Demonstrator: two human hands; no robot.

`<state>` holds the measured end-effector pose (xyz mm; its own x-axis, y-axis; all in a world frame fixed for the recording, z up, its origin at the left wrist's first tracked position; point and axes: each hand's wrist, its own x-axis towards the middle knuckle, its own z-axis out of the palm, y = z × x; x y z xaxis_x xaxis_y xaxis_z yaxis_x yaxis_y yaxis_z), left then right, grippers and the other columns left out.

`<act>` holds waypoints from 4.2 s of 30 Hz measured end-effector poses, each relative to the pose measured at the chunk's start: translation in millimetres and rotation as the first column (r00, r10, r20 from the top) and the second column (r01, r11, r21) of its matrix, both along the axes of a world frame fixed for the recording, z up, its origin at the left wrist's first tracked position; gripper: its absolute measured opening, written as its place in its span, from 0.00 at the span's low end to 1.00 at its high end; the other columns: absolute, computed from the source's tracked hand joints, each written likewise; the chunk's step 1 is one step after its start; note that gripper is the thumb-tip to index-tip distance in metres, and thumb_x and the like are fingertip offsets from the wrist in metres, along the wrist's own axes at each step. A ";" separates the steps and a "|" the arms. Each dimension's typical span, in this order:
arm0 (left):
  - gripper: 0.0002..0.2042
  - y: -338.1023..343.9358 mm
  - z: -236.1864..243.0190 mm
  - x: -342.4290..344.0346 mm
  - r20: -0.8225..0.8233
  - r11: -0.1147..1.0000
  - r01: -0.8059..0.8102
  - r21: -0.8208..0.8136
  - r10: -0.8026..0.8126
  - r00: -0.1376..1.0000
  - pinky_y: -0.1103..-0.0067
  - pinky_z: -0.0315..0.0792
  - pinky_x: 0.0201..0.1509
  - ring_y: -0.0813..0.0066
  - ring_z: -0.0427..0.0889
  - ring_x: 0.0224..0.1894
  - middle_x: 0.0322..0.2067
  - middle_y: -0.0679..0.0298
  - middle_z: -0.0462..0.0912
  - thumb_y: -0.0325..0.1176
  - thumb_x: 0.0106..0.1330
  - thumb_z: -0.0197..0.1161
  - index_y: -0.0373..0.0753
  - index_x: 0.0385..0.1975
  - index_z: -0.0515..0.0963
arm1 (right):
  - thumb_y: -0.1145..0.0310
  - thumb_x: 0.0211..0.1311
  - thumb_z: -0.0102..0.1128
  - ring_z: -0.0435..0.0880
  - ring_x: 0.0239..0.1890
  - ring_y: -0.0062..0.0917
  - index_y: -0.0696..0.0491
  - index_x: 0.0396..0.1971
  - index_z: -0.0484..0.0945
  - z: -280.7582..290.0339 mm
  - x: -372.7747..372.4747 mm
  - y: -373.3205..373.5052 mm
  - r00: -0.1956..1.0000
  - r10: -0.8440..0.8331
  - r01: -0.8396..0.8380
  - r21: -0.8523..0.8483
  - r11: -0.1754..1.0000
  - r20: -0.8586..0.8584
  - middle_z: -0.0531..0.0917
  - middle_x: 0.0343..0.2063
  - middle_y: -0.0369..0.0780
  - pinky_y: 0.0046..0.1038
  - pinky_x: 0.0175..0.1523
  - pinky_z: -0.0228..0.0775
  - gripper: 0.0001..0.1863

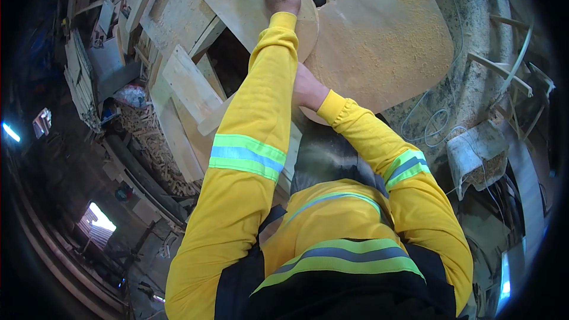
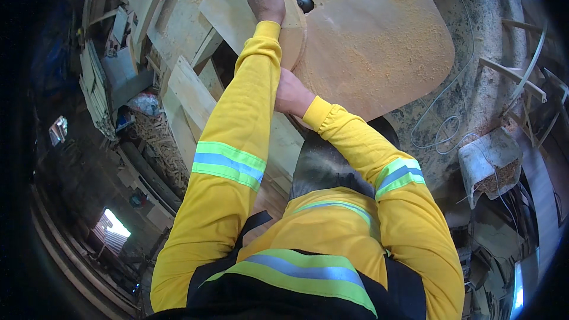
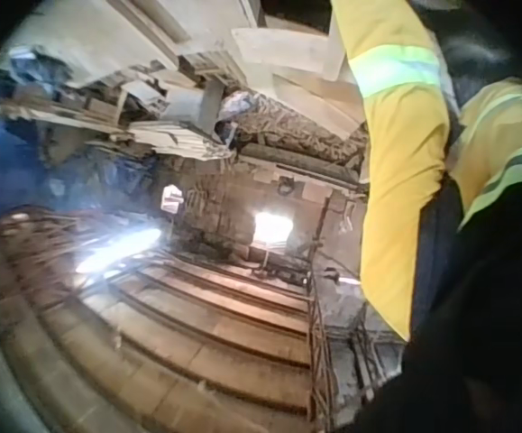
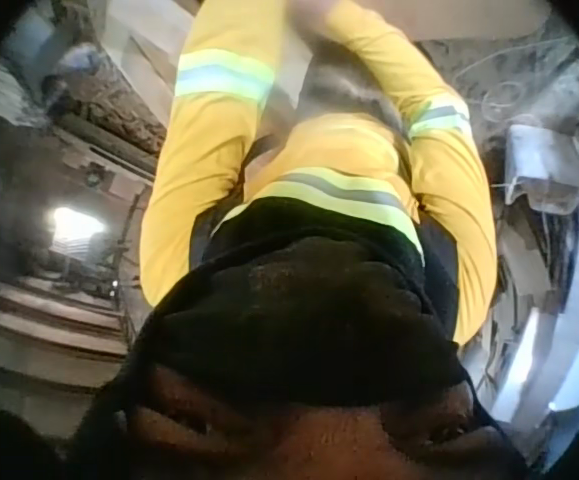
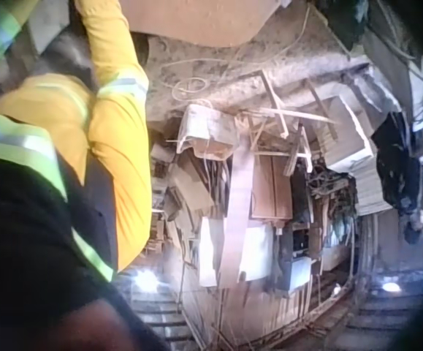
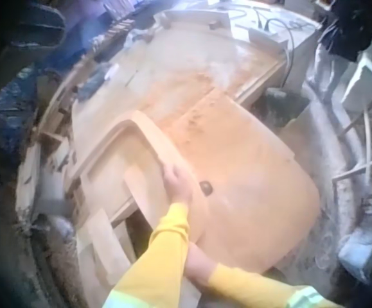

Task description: Shaping and smoothing the edges of a curved wooden chair component using a table-mounted router.

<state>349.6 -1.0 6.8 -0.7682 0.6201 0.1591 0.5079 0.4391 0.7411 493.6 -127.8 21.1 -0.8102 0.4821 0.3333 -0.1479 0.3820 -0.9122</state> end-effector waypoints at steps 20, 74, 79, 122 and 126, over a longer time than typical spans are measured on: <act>0.19 6.6 9.3 0.9 0.072 0.992 -0.120 0.049 0.116 0.991 0.59 0.69 0.60 0.40 0.74 0.56 0.53 0.37 0.75 0.38 0.70 0.48 0.31 0.52 0.74 | 0.60 0.63 0.60 0.76 0.58 0.40 0.52 0.53 0.78 7.5 -3.6 7.4 0.998 0.063 -0.061 -0.143 0.988 0.005 0.81 0.52 0.43 0.39 0.64 0.67 0.20; 0.23 13.8 45.1 0.9 0.105 0.985 -0.171 -0.011 0.172 0.980 0.62 0.66 0.66 0.41 0.70 0.62 0.59 0.37 0.71 0.39 0.71 0.45 0.28 0.58 0.71 | 0.54 0.61 0.65 0.73 0.61 0.41 0.53 0.57 0.75 -2.3 -7.8 20.6 0.974 0.181 -0.119 -0.373 0.920 0.135 0.77 0.57 0.45 0.37 0.65 0.64 0.28; 0.23 17.4 41.7 0.7 0.121 0.980 -0.199 0.010 0.196 0.973 0.62 0.65 0.67 0.41 0.69 0.63 0.60 0.36 0.70 0.38 0.71 0.46 0.28 0.58 0.71 | 0.55 0.62 0.64 0.72 0.61 0.40 0.53 0.57 0.75 -7.0 -6.8 20.8 0.979 0.177 -0.132 -0.342 0.930 0.102 0.77 0.57 0.44 0.37 0.66 0.62 0.26; 0.25 22.0 22.3 -2.9 0.083 0.971 -0.224 0.081 0.217 0.973 0.60 0.62 0.69 0.38 0.67 0.64 0.60 0.33 0.68 0.39 0.69 0.46 0.24 0.59 0.69 | 0.55 0.61 0.65 0.75 0.58 0.40 0.52 0.54 0.76 -2.8 -9.5 22.9 0.984 0.129 -0.097 -0.243 0.965 0.121 0.79 0.54 0.44 0.38 0.63 0.66 0.25; 0.26 21.8 25.1 -2.0 0.053 0.975 -0.197 0.102 0.193 0.980 0.61 0.60 0.70 0.38 0.65 0.65 0.61 0.33 0.66 0.39 0.69 0.47 0.23 0.60 0.67 | 0.54 0.63 0.62 0.75 0.59 0.40 0.51 0.55 0.77 -9.5 -8.9 19.8 0.985 0.136 -0.115 -0.187 0.976 0.106 0.79 0.55 0.43 0.38 0.64 0.66 0.24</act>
